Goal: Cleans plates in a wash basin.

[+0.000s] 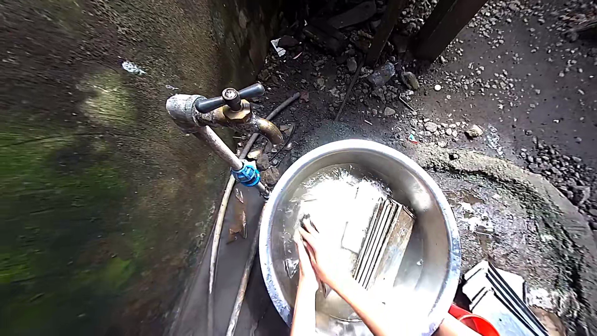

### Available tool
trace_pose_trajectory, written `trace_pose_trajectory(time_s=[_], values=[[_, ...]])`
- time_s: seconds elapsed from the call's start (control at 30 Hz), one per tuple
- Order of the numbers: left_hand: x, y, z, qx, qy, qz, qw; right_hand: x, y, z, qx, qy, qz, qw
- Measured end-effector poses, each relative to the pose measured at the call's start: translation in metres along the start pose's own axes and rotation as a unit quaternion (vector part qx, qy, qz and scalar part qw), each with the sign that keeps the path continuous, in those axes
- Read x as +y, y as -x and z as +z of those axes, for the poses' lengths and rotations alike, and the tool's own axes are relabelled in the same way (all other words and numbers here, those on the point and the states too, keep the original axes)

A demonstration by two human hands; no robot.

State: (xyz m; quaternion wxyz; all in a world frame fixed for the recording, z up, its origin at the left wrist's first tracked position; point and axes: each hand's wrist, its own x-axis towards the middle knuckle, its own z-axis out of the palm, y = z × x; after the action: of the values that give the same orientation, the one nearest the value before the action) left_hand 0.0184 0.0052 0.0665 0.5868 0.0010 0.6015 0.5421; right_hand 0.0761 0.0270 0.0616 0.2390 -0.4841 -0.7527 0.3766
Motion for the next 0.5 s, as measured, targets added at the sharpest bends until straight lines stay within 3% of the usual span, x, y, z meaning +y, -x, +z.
trace_pose_trajectory(time_s=[0.1,0.17,0.3,0.4,0.5], values=[[0.011,-0.005,0.001,-0.032,-0.054,-0.003,0.998,0.0,-0.049,0.001,-0.017,-0.002,0.069,0.997],[0.015,-0.014,0.0,-0.047,-0.044,-0.011,0.998,0.005,-0.049,0.007,-0.006,-0.035,0.093,0.995],[0.007,-0.035,-0.006,-0.041,-0.003,-0.016,0.999,0.025,0.006,0.012,-0.016,-0.035,0.041,0.998],[-0.01,-0.034,-0.014,-0.068,-0.053,0.005,0.996,0.056,-0.008,0.012,-0.051,0.023,0.022,0.998],[-0.023,-0.024,-0.022,-0.064,-0.107,0.032,0.992,0.072,-0.051,0.014,-0.092,0.007,0.134,0.987]])
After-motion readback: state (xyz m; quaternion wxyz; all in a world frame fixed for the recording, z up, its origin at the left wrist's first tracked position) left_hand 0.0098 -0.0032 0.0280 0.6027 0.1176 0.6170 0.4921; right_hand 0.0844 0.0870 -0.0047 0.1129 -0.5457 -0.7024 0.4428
